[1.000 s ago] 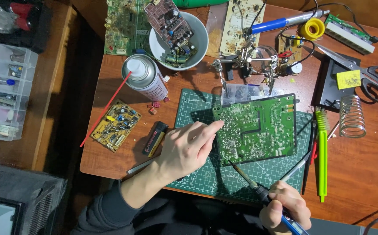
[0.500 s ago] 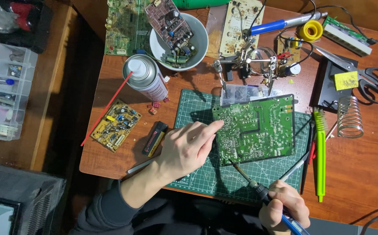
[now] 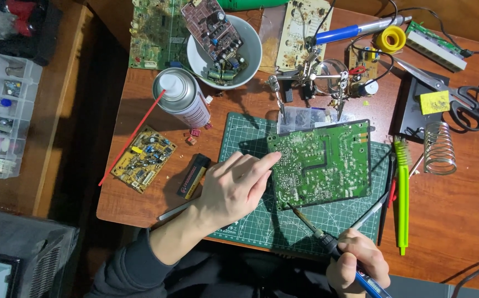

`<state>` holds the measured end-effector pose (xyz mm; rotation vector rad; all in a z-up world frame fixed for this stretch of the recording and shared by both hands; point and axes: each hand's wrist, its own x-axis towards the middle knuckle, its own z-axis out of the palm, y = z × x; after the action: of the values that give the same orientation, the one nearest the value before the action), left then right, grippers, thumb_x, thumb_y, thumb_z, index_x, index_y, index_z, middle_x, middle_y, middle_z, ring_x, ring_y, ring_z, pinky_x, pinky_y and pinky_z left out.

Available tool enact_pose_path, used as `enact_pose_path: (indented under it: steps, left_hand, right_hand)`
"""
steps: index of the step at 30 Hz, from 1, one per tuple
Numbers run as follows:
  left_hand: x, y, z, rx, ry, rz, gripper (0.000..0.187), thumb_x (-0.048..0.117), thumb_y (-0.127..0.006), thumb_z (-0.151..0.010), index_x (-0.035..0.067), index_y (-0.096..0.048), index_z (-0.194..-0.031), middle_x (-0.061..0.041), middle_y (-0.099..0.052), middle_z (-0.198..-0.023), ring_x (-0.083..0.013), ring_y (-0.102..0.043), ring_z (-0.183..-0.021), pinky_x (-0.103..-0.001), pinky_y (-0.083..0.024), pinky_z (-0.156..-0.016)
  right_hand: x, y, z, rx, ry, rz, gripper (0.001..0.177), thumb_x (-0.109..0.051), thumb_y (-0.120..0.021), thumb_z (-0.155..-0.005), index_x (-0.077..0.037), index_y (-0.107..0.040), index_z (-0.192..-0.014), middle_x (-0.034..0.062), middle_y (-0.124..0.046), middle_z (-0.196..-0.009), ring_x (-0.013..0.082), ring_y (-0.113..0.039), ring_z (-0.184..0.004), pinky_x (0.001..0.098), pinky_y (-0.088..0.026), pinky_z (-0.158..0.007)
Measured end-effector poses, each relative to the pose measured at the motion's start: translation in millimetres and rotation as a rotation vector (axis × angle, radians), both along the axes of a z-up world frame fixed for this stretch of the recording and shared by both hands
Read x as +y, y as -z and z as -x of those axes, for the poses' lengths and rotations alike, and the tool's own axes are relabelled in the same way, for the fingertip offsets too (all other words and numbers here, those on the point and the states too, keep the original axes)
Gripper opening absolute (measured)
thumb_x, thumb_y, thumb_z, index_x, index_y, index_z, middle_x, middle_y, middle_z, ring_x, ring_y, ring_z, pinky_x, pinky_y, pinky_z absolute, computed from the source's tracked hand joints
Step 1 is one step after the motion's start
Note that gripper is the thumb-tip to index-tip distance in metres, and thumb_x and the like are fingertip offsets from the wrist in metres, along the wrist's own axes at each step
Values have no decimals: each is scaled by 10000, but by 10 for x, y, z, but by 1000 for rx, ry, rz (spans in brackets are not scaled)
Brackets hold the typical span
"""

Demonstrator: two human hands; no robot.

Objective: The person uses a soldering iron to apply heat to various points on a green circuit board placed on a cutting mat. They hold the board steady with their left hand while manipulating the soldering iron with their right hand, moving across different sections of the board throughout the clip.

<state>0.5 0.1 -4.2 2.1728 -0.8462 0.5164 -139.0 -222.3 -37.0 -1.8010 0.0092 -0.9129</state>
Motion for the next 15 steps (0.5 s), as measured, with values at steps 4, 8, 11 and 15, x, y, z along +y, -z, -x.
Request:
enact_pose_path:
  steps: [4,8,11,15]
  left_hand:
    - [-3,0,-3,-2,1,-1,380,74,-655,-1033,103,-501,-1379,15,-649,-807,-128,-578,-676,-261,-561,-611]
    - [-1,-13,-2,-2,-6,-11,364,76,-658,-1026,108,-519,-1361,14,-636,-794,-139,-566,-692,-253,-542,-578]
    - [-4,-8,1,-5,-7,-12,369,74,-666,-1023,108,-522,-1360,15,-636,-791,-137,-564,-688,-250,-544,-574]
    - [-7,-11,-4,-10,-2,-6,366,72,-668,-1023,103,-524,-1358,19,-637,-783,-124,-548,-669,-247,-539,-595]
  right_hand:
    - [33,-39,-42,-24,-14,2,262,-216,-532,-951,-22,-493,-778,111,-464,-591,167,-349,-407,305,-324,-468]
    - [49,-79,-66,-6,-25,19,253,-211,-525,-957,-21,-493,-794,109,-457,-584,167,-348,-412,306,-326,-470]
    - [42,-82,-78,-18,-51,33,249,-212,-520,-959,-21,-498,-801,98,-448,-573,159,-351,-403,301,-314,-463]
    - [36,-83,-113,-34,-82,57,260,-222,-517,-959,-25,-493,-792,92,-434,-535,150,-326,-385,293,-306,-441]
